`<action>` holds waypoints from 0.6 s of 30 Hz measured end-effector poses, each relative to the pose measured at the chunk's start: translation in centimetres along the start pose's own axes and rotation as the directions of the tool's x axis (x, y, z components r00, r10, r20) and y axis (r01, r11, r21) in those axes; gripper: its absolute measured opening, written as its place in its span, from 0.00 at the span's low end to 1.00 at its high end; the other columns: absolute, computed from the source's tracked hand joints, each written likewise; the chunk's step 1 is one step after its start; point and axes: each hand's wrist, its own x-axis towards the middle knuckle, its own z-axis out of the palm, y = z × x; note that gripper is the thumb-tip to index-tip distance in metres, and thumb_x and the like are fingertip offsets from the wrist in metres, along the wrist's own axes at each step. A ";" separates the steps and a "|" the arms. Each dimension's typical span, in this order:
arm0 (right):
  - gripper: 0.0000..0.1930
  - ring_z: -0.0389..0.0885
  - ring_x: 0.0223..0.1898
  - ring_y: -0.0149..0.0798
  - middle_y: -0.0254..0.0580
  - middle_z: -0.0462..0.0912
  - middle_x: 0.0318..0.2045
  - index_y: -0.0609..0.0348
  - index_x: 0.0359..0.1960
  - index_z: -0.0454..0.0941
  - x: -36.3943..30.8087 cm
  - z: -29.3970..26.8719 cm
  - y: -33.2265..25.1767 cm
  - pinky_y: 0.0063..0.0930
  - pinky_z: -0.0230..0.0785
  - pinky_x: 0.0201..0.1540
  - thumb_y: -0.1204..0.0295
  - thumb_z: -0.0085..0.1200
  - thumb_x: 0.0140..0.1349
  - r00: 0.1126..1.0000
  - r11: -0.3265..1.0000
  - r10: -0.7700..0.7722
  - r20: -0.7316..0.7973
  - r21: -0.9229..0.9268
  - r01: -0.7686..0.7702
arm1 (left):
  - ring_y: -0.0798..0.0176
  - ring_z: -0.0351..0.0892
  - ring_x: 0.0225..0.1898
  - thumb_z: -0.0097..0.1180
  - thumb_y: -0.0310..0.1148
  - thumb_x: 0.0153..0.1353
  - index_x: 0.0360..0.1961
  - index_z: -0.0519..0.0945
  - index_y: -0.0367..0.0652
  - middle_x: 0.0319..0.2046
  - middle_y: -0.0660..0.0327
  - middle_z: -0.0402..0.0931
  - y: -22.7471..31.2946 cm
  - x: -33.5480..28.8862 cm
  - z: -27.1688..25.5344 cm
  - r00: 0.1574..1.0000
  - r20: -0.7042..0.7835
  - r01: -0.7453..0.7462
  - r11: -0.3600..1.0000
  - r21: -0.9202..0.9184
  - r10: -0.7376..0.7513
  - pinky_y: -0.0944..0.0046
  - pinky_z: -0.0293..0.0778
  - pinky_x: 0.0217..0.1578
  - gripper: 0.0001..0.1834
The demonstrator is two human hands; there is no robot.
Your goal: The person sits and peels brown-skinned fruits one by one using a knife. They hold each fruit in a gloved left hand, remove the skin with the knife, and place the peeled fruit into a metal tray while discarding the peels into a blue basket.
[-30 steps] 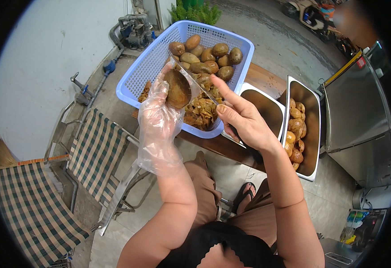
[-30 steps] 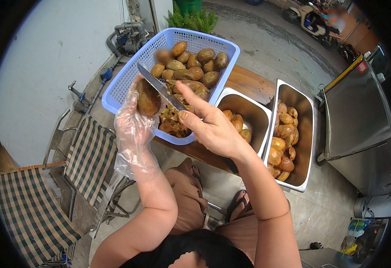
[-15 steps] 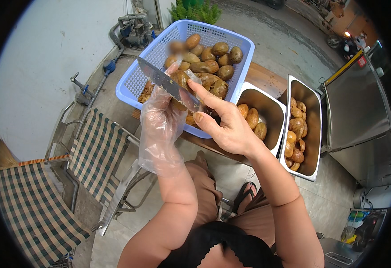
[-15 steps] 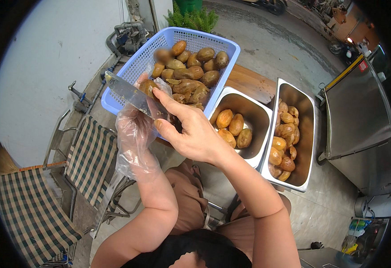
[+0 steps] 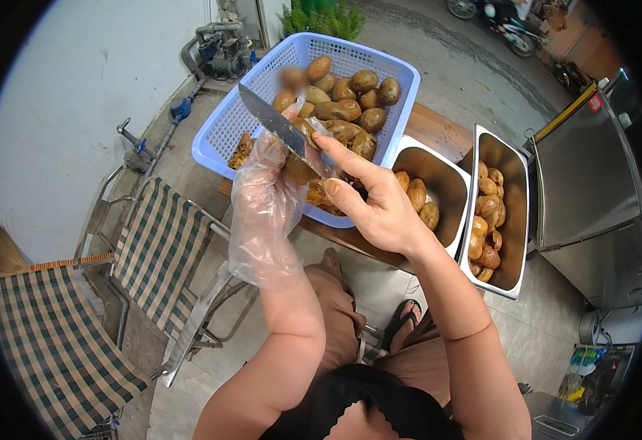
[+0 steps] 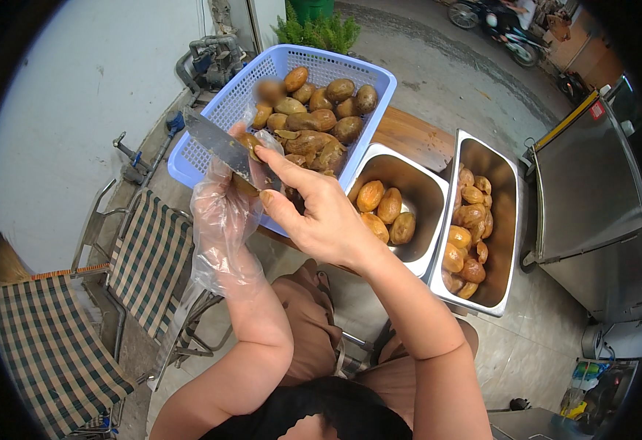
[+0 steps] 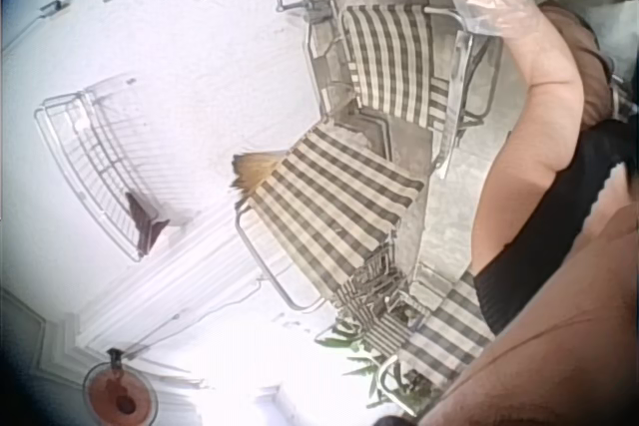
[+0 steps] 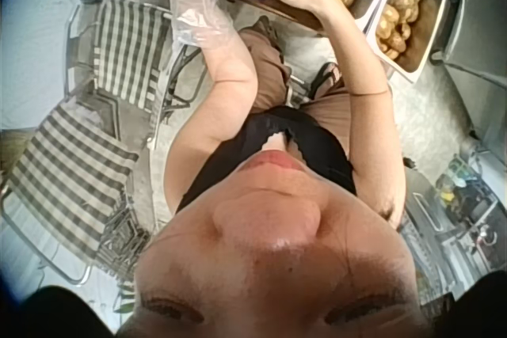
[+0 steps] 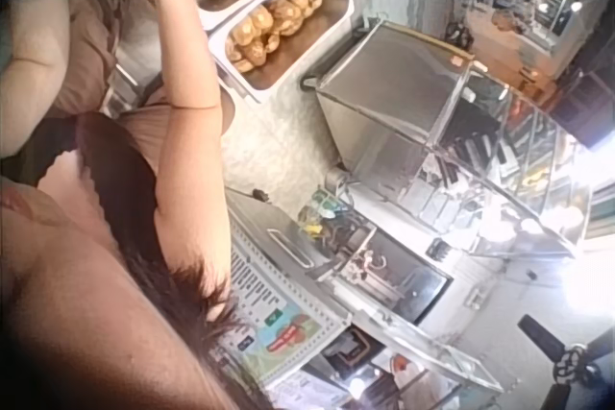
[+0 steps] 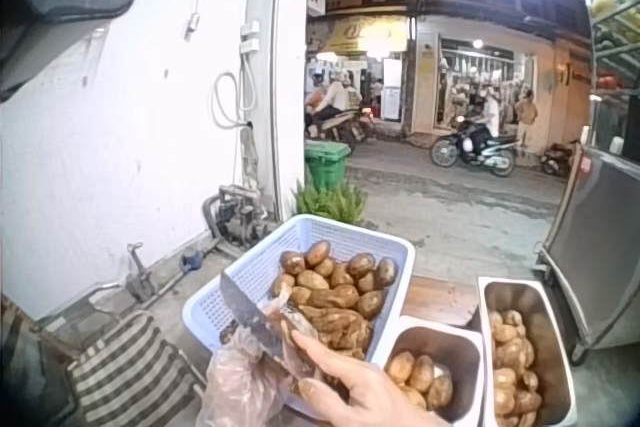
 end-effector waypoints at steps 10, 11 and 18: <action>0.25 0.71 0.53 0.32 0.47 0.75 0.52 0.65 0.61 0.63 -0.8 -1.3 0.9 0.25 0.61 0.55 0.69 0.47 0.63 0.995 0.993 0.094 -0.028 0.071 -0.092 | 0.58 0.76 0.47 0.53 0.29 0.61 0.56 0.66 0.28 0.48 0.50 0.73 -1.5 0.7 -0.7 0.998 0.028 0.058 0.998 0.002 -0.058 0.61 0.77 0.48 0.25; 0.25 0.71 0.53 0.33 0.48 0.75 0.53 0.65 0.61 0.64 -0.6 -1.2 0.4 0.26 0.61 0.56 0.69 0.47 0.63 0.993 0.986 0.115 -0.012 0.120 -0.112 | 0.58 0.77 0.47 0.53 0.30 0.60 0.56 0.66 0.28 0.47 0.50 0.73 -0.9 0.5 -0.4 0.999 0.028 0.044 0.999 0.009 -0.044 0.61 0.76 0.48 0.25; 0.24 0.70 0.48 0.27 0.40 0.75 0.50 0.65 0.61 0.63 0.3 -2.2 -0.6 0.22 0.62 0.53 0.69 0.46 0.65 0.964 0.922 0.256 0.070 0.282 -0.265 | 0.57 0.77 0.46 0.55 0.32 0.60 0.55 0.68 0.29 0.46 0.52 0.75 -0.1 -0.2 1.0 1.000 0.024 0.005 1.000 0.012 -0.005 0.57 0.74 0.51 0.24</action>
